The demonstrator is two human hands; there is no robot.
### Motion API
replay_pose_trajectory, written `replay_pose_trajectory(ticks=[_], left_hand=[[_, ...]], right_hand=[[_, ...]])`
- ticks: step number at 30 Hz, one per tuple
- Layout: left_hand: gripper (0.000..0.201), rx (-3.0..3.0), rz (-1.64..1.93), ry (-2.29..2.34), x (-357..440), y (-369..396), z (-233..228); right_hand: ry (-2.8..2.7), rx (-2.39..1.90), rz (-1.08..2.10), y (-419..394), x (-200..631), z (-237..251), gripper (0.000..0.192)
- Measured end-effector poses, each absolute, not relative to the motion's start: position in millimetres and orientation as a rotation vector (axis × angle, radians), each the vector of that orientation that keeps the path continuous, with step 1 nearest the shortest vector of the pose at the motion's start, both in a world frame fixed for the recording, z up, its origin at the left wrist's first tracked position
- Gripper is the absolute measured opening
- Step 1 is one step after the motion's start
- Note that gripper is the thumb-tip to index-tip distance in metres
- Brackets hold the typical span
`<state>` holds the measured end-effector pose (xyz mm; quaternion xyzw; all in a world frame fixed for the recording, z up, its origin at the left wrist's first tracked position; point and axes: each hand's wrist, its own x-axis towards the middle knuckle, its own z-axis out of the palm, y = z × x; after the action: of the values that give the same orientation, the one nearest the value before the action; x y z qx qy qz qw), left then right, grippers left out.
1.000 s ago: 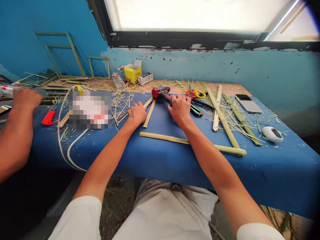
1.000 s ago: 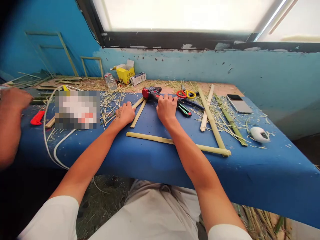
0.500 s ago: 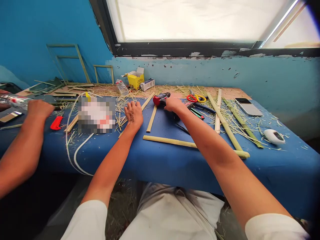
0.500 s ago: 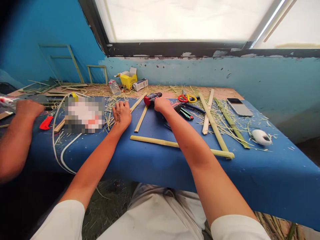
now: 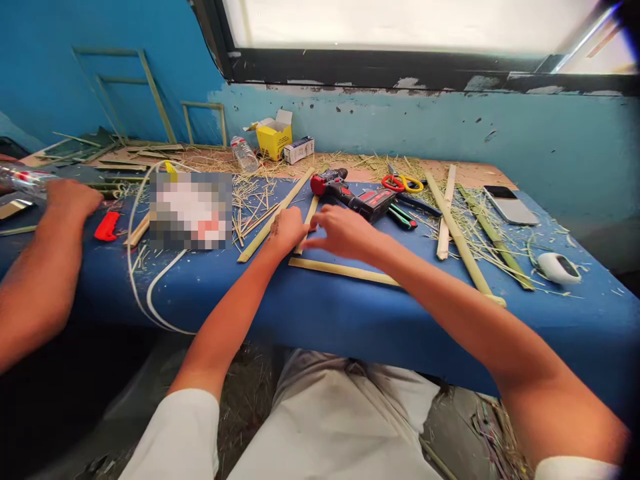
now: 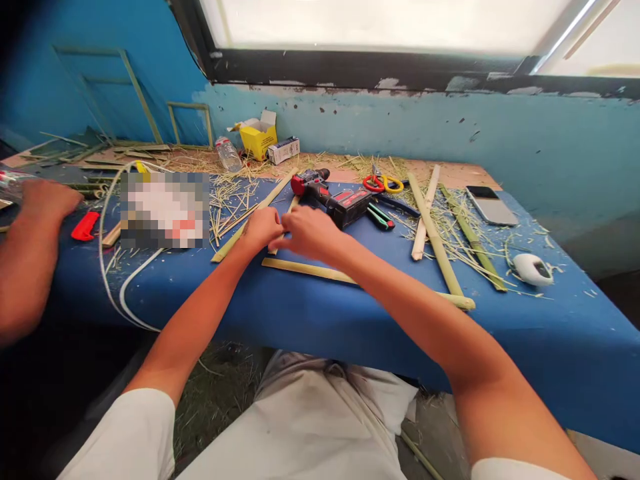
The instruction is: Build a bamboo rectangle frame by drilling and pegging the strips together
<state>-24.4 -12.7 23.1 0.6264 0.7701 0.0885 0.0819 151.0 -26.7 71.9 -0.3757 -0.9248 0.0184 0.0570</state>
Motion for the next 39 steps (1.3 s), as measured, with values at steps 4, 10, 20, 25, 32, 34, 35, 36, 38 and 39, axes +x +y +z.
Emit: replay_pose_trajectory(ticks=[4,10,20,25,32,34,35,36,38,39], left_hand=[[0.054,1.881,0.317,2.349,-17,-20,26],[0.037,1.906,0.318,2.361,-2,-32,30],[0.042,1.878,0.271,2.373,-14,-21,28],[0.044,1.838,0.216,2.325,-21,-7,34],[0.029,1.802,0.216,2.26,-24,-10,43],[0.023,1.73,0.206,2.199,-26,-11,44],[0.021,1.694,0.201,2.17,-27,-11,44],[0.021,1.67,0.195,2.15,-27,-12,45],[0.021,1.673,0.19,2.151,-26,-12,45],[0.02,1.691,0.189,2.166,-25,-13,46]], right_hand=[[-2.81,-1.002,0.124,-89,169,39,0.039],[-2.639,-1.104,0.138,-100,189,-7,0.04],[-2.392,-1.247,0.0,-95,195,-14,0.048],[-2.414,-1.273,0.024,-92,195,-18,0.048],[-2.445,-1.249,0.049,-94,193,-17,0.047],[-2.457,-1.236,0.049,-95,193,-17,0.046],[-2.462,-1.231,0.049,-96,194,-17,0.046],[-2.466,-1.224,0.051,-96,194,-17,0.046],[-2.469,-1.211,0.058,-97,195,-16,0.046],[-2.469,-1.202,0.061,-97,195,-16,0.047]])
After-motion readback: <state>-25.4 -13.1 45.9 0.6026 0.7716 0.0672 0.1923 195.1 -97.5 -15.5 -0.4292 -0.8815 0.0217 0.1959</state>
